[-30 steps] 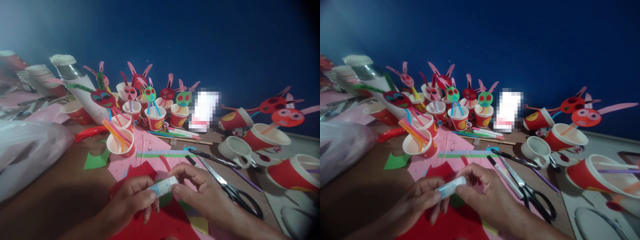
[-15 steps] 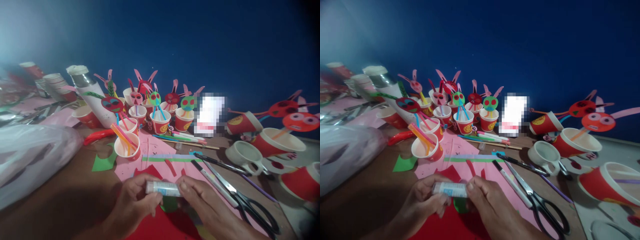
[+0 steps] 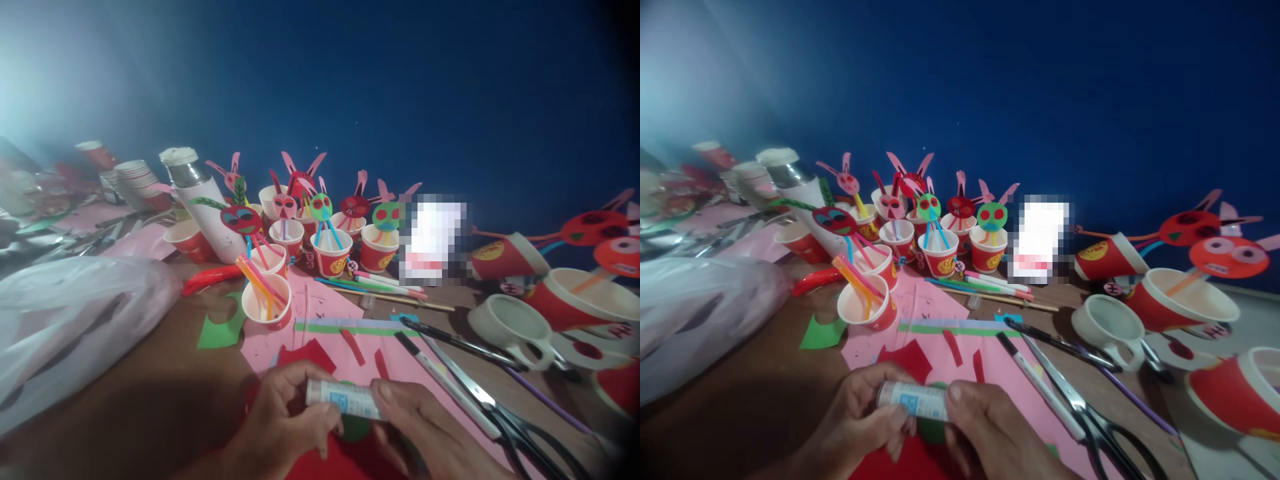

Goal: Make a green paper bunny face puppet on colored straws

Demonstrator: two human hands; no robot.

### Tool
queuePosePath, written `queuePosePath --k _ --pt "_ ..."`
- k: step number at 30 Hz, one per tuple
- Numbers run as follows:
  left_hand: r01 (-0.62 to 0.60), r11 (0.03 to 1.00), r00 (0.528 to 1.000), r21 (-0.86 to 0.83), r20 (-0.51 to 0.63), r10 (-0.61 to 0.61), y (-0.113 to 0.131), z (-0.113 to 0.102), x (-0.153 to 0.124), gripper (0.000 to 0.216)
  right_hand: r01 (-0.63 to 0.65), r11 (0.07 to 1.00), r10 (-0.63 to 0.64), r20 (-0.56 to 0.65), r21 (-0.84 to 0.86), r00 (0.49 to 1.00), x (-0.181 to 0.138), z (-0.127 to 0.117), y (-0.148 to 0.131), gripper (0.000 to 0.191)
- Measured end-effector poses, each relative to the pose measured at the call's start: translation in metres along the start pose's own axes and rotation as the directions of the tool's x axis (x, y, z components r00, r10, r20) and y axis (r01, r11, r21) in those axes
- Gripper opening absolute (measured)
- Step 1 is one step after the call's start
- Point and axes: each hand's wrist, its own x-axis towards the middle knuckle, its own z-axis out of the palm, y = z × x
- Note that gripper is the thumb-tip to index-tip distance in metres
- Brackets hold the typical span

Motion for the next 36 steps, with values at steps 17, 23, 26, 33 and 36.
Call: queuePosePath --k 17,23,26,33,36 --pt "-0.009 0.999 1.0 -0.034 0.018 0.01 -0.002 -0.001 0.0 0.008 0.008 0.996 -0.005 0.038 -0.084 0.999 -0.004 -0.007 0.003 0.055" --pt "-0.045 0.996 0.998 -0.082 0.029 0.048 -0.004 -0.002 0.001 0.006 0.214 0.937 -0.245 -0.082 -0.277 0.966 -0.004 -0.008 0.004 0.031" --pt "-0.034 0.999 0.999 -0.001 0.001 0.034 0.0 0.002 -0.003 0.008 0.07 0.994 -0.071 -0.001 -0.08 0.997 -0.003 -0.003 0.002 0.045" --pt "-0.066 0.997 0.998 -0.028 0.016 0.067 0.001 -0.002 -0.001 0.009 0.109 0.992 -0.108 0.013 -0.062 0.994 -0.004 -0.005 0.002 0.044" --pt "-0.086 0.993 0.996 -0.077 0.024 0.088 -0.003 -0.005 0.002 0.007 0.237 0.957 -0.247 -0.039 -0.169 0.968 -0.003 -0.008 0.004 0.032"
